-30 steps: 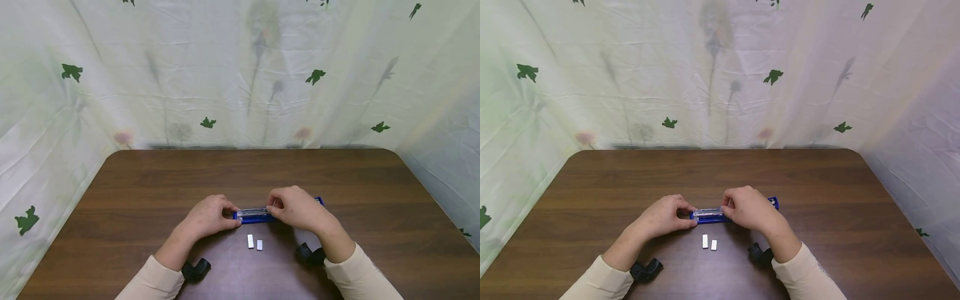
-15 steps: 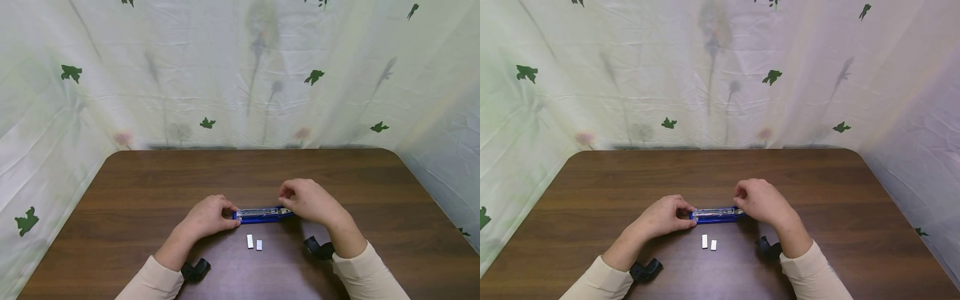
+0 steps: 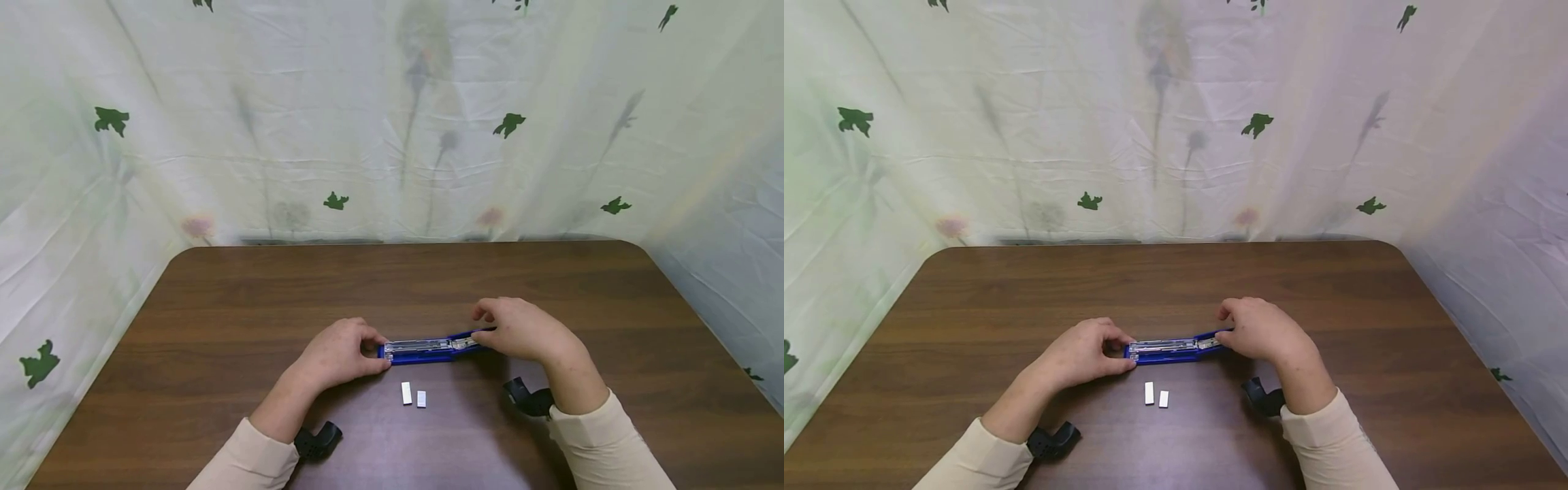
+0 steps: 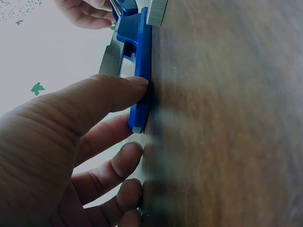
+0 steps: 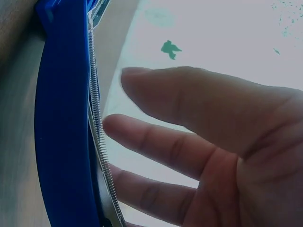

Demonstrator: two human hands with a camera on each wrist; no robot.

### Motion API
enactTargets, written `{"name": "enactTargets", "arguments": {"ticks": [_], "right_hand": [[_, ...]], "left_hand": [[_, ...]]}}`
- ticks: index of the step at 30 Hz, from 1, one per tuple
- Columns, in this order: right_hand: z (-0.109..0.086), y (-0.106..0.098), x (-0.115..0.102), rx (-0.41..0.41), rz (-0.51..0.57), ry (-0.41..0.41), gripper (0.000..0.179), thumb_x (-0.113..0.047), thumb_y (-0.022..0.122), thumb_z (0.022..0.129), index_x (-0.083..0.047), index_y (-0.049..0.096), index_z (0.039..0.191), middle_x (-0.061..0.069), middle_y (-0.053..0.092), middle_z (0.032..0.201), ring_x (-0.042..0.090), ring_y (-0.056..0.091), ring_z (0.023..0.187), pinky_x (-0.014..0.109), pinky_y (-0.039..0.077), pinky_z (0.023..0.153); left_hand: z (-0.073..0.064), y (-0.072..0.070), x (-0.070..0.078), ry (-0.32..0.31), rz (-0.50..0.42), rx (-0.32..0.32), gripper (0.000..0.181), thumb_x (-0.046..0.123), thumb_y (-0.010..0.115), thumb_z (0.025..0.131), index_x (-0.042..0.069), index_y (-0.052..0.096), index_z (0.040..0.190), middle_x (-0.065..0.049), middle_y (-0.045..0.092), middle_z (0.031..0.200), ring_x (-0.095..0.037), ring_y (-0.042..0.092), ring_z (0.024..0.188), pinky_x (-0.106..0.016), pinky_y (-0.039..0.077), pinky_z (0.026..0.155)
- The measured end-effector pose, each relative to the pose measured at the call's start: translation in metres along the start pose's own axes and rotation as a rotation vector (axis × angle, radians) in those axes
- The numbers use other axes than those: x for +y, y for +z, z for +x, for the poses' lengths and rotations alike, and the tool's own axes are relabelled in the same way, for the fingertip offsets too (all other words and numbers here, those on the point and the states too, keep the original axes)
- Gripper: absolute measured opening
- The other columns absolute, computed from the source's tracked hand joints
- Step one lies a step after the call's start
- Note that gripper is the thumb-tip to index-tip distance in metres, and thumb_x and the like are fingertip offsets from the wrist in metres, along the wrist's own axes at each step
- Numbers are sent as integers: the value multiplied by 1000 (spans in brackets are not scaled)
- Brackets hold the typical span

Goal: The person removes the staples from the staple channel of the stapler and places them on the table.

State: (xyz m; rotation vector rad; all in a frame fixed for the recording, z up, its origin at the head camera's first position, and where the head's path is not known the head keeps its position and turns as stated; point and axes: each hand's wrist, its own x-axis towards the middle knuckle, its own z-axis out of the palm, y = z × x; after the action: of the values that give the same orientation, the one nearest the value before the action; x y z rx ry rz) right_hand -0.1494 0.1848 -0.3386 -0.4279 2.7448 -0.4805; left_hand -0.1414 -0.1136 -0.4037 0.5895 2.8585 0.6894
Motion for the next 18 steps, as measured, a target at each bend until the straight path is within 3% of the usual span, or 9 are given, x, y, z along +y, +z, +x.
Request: {"name": "enactTargets", "arguments": {"ticks": [18], "right_hand": [[-2, -1, 1, -26, -3, 7, 32, -26, 73, 93, -12, 67, 121, 10, 72, 116, 25, 67, 102, 49, 54, 90]], "left_hand": [[0, -1, 0, 19, 3, -3, 28, 35, 85, 81, 19, 78, 103, 10, 63, 87, -5, 55, 79, -28, 48, 74]]}}
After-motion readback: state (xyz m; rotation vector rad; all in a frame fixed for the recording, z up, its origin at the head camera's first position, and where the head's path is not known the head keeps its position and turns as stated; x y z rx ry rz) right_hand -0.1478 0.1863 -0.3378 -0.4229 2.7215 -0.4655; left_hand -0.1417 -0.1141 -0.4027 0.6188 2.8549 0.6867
